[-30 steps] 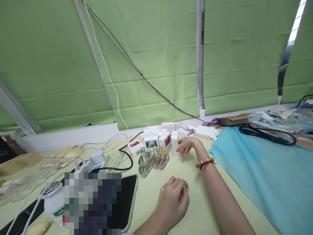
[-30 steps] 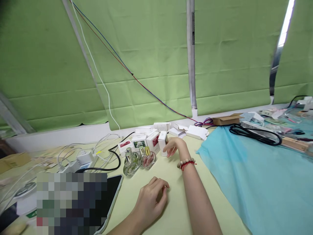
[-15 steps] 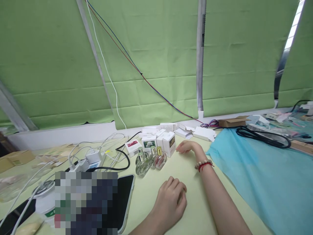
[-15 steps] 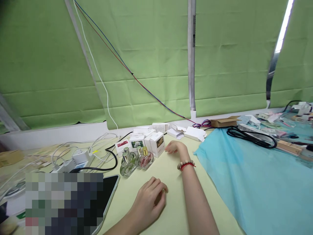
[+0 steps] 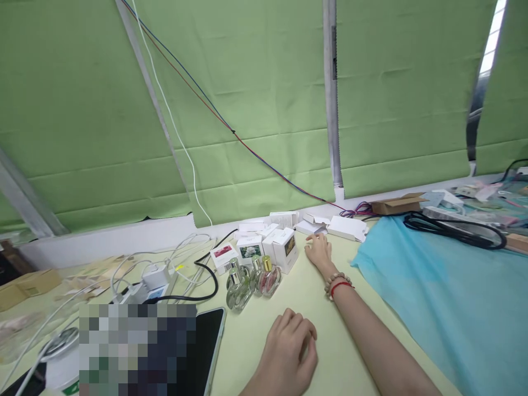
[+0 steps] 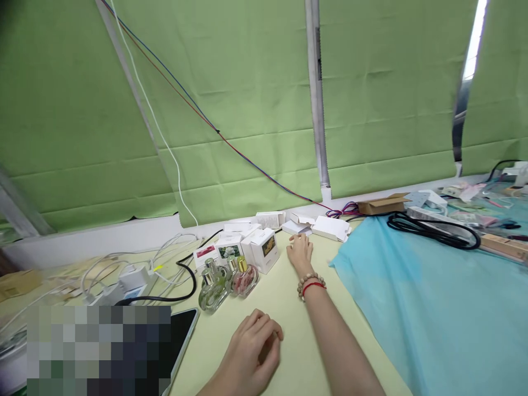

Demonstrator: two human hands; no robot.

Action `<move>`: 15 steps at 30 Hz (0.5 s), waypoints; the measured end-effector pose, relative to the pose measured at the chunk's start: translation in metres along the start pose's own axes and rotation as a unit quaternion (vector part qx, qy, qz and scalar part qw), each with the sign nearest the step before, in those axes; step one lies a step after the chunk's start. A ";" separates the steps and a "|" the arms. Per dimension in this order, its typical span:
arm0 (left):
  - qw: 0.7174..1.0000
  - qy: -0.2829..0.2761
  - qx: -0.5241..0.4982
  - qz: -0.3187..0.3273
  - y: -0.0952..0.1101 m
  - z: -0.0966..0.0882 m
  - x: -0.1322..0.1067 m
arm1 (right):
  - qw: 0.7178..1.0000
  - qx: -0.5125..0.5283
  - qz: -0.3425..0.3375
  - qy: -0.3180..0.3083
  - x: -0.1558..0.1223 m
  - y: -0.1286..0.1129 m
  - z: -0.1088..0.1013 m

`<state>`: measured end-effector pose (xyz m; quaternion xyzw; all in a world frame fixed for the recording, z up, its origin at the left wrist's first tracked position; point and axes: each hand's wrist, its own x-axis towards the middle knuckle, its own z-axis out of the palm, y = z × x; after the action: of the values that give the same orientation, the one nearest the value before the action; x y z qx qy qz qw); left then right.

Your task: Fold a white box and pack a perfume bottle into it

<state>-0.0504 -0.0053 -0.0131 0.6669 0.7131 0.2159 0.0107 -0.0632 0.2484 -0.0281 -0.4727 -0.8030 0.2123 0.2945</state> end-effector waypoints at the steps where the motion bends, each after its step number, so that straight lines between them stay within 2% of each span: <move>1: 1.000 -0.007 -0.009 -0.012 0.000 -0.001 0.002 | 1.000 -0.001 0.000 0.021 0.003 0.000 0.001; 6: 0.995 -0.030 -0.064 -0.067 -0.003 -0.001 0.007 | 0.996 -0.004 0.026 0.089 0.018 0.001 0.004; 15: 0.998 -0.016 -0.053 -0.041 -0.015 0.011 0.009 | 0.991 -0.088 -0.023 0.103 0.042 0.013 0.017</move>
<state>-0.0623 0.0066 -0.0257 0.6390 0.7271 0.2424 0.0660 -0.0822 0.2906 -0.0377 -0.4974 -0.7947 0.0841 0.3375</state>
